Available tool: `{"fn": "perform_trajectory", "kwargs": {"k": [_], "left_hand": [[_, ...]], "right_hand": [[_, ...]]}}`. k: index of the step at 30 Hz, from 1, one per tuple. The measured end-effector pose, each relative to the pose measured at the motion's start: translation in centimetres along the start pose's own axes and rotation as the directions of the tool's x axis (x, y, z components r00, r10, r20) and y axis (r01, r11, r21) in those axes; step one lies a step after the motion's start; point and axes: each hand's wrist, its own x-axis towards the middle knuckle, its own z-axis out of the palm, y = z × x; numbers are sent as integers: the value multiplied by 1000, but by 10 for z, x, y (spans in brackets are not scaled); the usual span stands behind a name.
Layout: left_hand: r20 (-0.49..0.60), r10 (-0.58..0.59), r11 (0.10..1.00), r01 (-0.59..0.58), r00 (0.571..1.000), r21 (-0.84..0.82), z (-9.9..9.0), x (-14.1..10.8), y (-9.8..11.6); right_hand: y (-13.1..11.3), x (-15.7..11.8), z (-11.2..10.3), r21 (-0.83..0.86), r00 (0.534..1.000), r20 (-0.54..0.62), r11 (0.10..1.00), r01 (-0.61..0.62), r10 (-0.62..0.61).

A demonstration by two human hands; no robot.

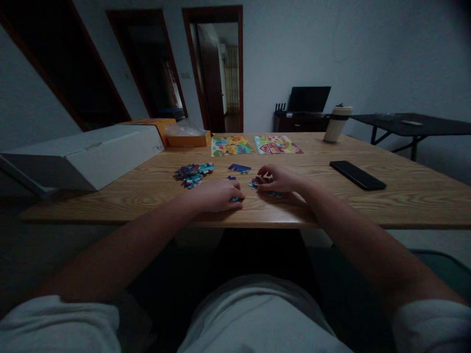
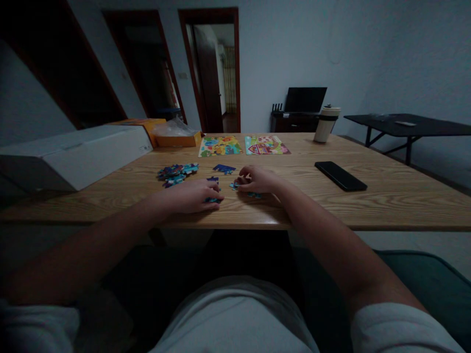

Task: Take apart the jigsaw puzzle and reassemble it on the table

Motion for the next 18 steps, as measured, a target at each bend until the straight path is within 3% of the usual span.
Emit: {"fn": "perform_trajectory", "kwargs": {"k": [3, 8, 12, 18], "left_hand": [[2, -1, 998, 1, 1000, 66, 2, 2, 5], [-12, -32, 968, 34, 999, 248, 7, 4, 17], [-55, -52, 947, 67, 997, 314, 2, 0, 14], [-159, -171, 975, 190, 972, 115, -8, -1, -17]], "right_hand": [[1, 1, 2, -68, 1000, 15, 997, 21, -21], [6, 2, 3, -13, 997, -77, 1000, 13, -14], [6, 2, 3, 6, 995, -96, 1000, 5, -5], [6, 3, 3, 37, 995, -99, 999, 10, -6]]}}
